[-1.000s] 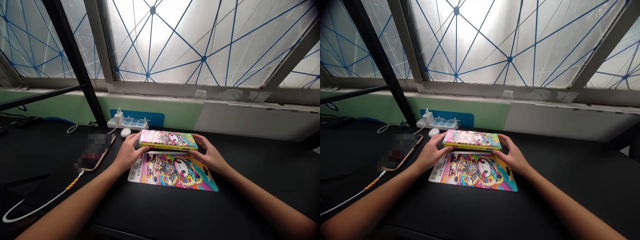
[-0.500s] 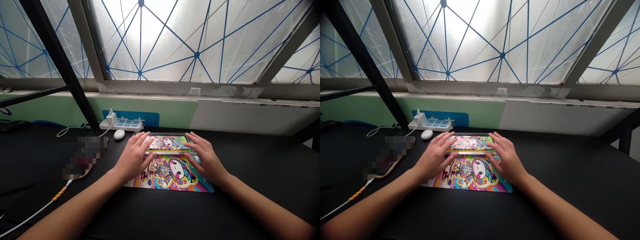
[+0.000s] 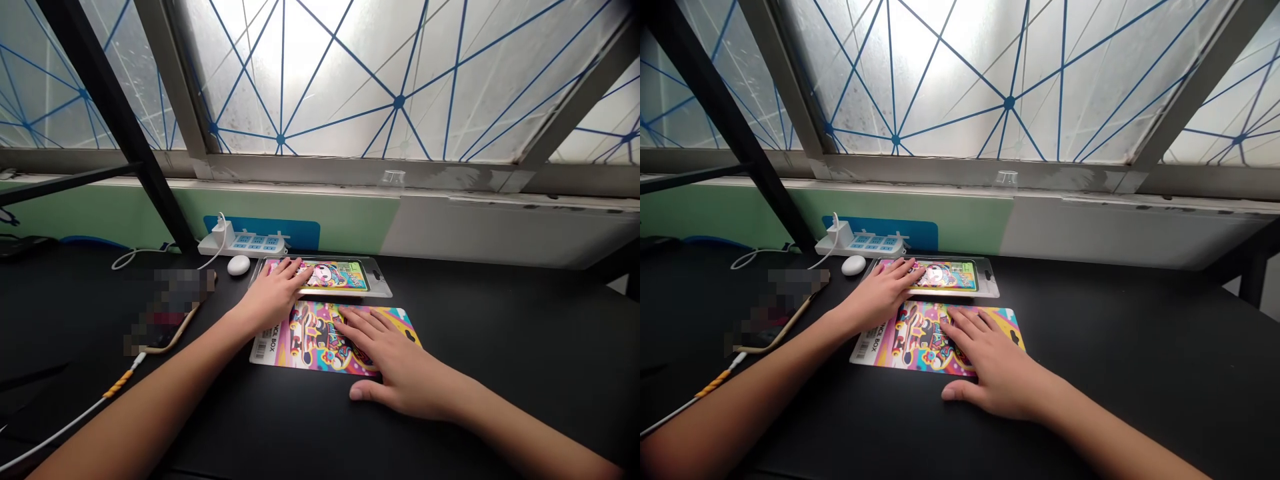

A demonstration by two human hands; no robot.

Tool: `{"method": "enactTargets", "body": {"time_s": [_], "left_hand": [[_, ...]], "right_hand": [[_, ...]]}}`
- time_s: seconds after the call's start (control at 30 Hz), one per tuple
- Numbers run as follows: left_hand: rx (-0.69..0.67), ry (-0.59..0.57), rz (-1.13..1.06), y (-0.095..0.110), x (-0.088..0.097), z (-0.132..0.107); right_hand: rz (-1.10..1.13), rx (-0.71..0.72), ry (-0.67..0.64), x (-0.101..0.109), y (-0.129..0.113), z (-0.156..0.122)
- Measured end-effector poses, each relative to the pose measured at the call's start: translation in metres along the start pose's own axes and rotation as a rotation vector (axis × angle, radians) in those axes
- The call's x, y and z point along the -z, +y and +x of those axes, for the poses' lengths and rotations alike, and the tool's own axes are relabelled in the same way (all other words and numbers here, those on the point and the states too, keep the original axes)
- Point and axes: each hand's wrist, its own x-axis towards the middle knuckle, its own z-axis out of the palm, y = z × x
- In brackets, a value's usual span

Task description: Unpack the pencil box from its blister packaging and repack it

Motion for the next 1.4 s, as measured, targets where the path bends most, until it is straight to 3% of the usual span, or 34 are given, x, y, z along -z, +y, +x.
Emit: {"method": "enactTargets", "body": {"time_s": [0.2, 0.47, 1.0, 1.4], "left_hand": [[0.011, 0.031, -0.02, 0.0, 0.0, -0.001], [0.003, 0.016, -0.007, 0.0, 0.002, 0.0], [0.013, 0.024, -0.035, 0.0, 0.001, 0.001], [0.015, 0.062, -0.052, 0.001, 0.004, 0.007]], "right_hand": [[0.063, 0.001, 0.143, 0.003, 0.002, 0.001], [-0.134, -0.159, 0.268, -0.009, 0.002, 0.015], [-0.116, -0.255, 0.265, -0.009, 0.008, 0.011], [-0.107, -0.056, 0.33, -0.008, 0.0, 0.007]]}}
